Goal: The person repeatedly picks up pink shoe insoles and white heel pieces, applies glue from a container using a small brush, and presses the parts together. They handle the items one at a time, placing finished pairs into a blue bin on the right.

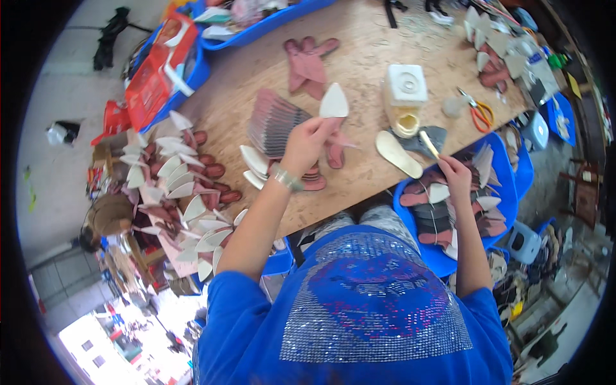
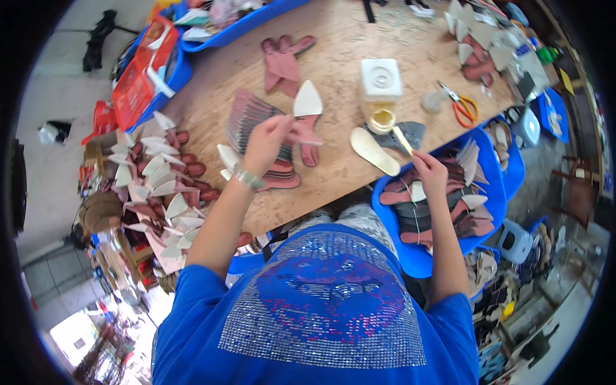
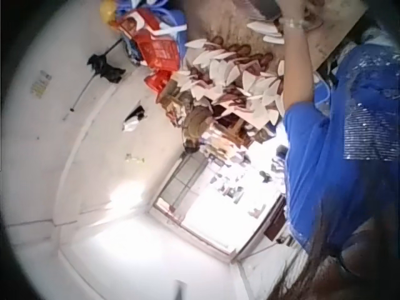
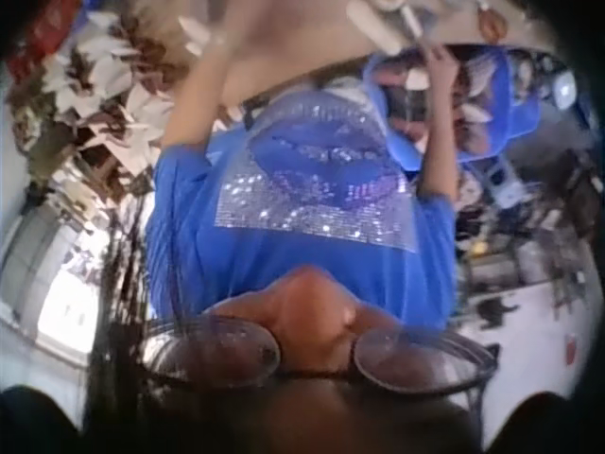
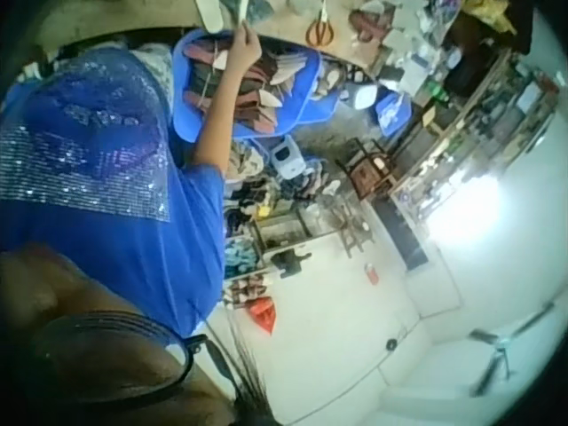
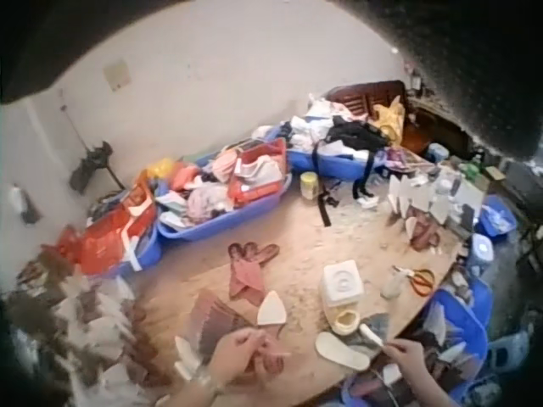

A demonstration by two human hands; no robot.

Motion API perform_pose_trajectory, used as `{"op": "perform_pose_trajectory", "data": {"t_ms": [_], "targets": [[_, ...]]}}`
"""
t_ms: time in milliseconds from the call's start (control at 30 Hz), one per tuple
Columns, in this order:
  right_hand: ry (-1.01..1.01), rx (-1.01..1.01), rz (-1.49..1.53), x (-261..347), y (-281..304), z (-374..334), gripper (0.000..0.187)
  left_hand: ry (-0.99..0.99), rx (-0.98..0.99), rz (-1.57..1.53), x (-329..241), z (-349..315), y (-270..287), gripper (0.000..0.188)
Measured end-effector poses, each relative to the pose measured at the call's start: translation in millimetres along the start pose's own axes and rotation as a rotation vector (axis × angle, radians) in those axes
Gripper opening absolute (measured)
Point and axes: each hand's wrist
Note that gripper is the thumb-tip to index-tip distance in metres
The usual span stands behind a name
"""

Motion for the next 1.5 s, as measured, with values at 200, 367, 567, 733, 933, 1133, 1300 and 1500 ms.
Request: {"op": "perform_pose_trajectory", "data": {"t_ms": [200, 367, 567, 733, 933, 1133, 1300, 1500], "targets": [[0.099, 0.080, -0.429, 9.0, -5.9, 34.8, 0.023, -0.091, 0.006, -0.197, 20.6, -55.2, -47.9, 0.054], [0.316, 0.166, -0.689, 10.6, -27.3, 65.2, 0.018, -0.092, 0.067, -0.292, 47.9, -55.6, -86.5, 0.084], [0.391, 0.304, -0.885, 12.9, -43.2, 87.9, 0.019, -0.072, 0.147, -0.321, 81.0, -49.9, -100.2, 0.084], [0.410, 0.312, -0.920, 11.3, -44.2, 91.0, 0.019, -0.104, 0.154, -0.320, 77.9, -62.1, -99.1, 0.082], [0.369, 0.351, -0.985, 18.3, -47.5, 95.7, 0.018, -0.081, 0.169, -0.057, 54.9, -89.8, -91.8, 0.079], [0.447, 0.276, -0.980, 21.1, -49.5, 91.0, 0.017, -0.046, 0.196, -0.186, 62.5, -67.6, -95.5, 0.080], [0.376, 0.241, -0.878, 20.5, -29.1, 56.3, 0.020, 0.138, 0.040, -0.324, 108.2, -37.0, -93.2, 0.071], [0.072, 0.140, -0.130, 2.1, -17.9, -17.3, 0.020, 0.438, 0.130, -0.466, 129.6, -31.8, -59.6, 0.032]]}}
Point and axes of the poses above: each hand's wrist, its own z-axis towards the middle knuckle, its own y-axis out of the back of the hand, x = y × z, and after that the axes turned 12 degrees about y, right-handed
